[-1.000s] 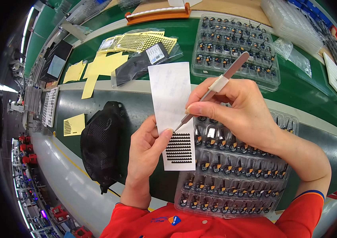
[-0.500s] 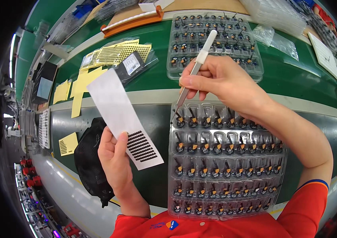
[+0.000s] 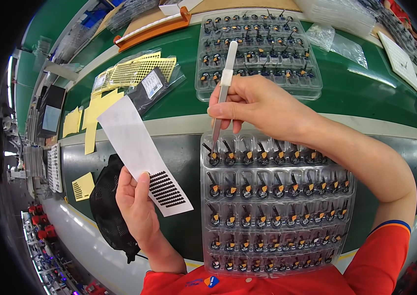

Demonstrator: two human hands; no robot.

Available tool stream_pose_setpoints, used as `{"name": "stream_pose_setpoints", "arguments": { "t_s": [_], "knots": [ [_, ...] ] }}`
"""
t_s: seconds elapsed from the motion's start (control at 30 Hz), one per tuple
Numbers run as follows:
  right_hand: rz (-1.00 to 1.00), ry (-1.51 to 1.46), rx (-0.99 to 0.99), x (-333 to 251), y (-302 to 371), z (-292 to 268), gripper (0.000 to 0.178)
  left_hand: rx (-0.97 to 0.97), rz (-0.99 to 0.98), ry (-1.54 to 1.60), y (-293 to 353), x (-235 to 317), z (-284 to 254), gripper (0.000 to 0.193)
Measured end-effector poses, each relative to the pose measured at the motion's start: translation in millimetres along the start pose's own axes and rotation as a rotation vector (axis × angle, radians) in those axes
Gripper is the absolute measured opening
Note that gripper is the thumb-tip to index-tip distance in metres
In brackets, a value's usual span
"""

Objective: Using tweezers to place small electronic components into a tray.

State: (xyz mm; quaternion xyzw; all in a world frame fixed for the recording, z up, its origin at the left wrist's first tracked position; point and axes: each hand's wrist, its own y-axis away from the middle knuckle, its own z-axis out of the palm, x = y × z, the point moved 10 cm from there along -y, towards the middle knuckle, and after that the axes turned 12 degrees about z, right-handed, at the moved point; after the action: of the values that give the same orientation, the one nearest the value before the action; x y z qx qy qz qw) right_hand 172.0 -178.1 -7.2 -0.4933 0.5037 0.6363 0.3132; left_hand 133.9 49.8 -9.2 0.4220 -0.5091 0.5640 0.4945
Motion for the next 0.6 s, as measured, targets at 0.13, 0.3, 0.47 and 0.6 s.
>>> {"name": "stream_pose_setpoints", "arguments": {
  "t_s": [0.13,0.3,0.47,0.6],
  "knots": [
    [-0.018,-0.023,-0.024,-0.1,-1.8,0.9,0.016,-0.002,-0.007,-0.015,1.2,-1.4,1.1,0.023],
    [-0.051,-0.044,0.020,-2.2,3.2,-6.9,0.018,-0.120,-0.043,-0.153,-3.4,-20.4,5.8,0.022],
    [-0.089,-0.078,0.065,-15.5,16.3,-16.7,0.020,-0.360,0.019,-0.624,-7.0,-48.3,4.6,0.024],
    [-0.116,-0.126,0.115,-20.0,37.4,-31.1,0.021,-0.296,0.507,-1.076,-10.1,-1.1,37.1,0.024]
  ]
}}
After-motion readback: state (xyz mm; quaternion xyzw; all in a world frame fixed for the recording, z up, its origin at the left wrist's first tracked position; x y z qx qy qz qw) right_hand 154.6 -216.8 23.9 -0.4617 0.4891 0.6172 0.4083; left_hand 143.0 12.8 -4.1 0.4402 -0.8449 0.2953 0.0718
